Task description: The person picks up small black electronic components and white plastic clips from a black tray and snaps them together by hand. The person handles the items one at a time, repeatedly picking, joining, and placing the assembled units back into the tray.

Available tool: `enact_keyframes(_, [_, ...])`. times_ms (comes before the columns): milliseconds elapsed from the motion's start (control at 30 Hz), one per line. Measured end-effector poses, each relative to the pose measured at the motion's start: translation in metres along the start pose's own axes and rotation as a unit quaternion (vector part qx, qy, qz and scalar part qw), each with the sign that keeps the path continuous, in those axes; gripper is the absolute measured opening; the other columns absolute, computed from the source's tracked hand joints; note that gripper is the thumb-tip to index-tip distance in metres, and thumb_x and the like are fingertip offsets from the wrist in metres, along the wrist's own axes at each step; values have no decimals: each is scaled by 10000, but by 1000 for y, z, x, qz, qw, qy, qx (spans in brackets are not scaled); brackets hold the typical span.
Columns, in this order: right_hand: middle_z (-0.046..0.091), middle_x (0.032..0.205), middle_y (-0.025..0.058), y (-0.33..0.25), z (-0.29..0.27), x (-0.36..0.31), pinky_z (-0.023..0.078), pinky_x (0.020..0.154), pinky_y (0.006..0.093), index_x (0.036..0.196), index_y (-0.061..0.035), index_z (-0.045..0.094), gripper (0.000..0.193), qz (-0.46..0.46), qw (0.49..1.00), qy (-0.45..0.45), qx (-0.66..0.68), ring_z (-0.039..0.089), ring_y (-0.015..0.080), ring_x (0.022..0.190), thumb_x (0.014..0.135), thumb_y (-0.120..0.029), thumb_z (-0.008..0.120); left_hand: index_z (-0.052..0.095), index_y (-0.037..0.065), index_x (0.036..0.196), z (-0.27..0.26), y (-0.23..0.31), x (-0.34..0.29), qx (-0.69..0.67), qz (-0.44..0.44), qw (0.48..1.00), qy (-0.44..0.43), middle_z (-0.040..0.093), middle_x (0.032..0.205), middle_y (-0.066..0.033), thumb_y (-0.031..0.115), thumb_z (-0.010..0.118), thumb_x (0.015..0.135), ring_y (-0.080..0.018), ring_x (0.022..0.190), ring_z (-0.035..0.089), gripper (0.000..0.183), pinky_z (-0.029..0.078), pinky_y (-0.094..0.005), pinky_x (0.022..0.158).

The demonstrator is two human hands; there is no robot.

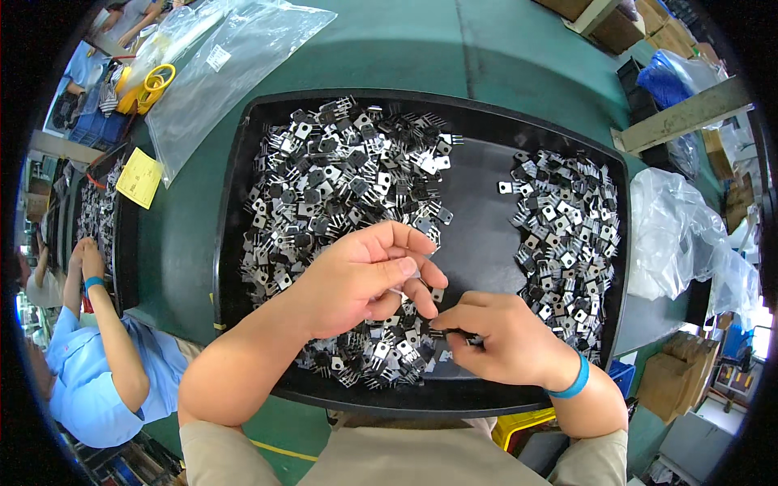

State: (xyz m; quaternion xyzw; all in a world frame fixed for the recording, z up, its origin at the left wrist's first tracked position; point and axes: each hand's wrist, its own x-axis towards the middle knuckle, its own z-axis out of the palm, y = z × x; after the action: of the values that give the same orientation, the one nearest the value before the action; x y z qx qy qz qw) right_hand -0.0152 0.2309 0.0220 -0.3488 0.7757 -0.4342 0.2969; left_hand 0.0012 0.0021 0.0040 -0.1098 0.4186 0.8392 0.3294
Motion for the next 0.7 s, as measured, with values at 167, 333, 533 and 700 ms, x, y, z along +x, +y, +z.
enact_keyframes(167, [653,835,142,-2,-1,0,510,675,338,936,-13,645,163,20,987,96,126,656,256,752,777,-3,614,540,-1,1059,-3,-4,1,-45,-28,998,-19,616,1002,-159,63,453,964,-134,683,609,144,312,-179,429])
enact_keyframes(333, [656,836,83,0,-4,-2,462,682,263,944,-6,656,192,-1,978,184,101,613,154,734,764,33,599,558,-7,1006,-7,-9,2,0,-14,1000,-22,648,943,-161,-13,483,911,-121,636,611,121,305,-174,402])
enact_keyframes(533, [647,820,104,-3,-2,1,477,657,289,906,-6,642,170,10,969,230,94,629,195,727,744,39,617,569,-3,1054,6,-4,2,74,-17,997,22,665,919,-141,14,491,927,-109,593,604,150,306,-171,396])
enact_keyframes(700, [644,809,107,1,-2,0,476,637,289,885,-13,632,153,-33,971,228,62,633,198,719,745,50,626,537,-2,1152,7,-2,0,86,-13,996,4,658,965,-122,41,506,932,-98,617,607,226,357,-172,437])
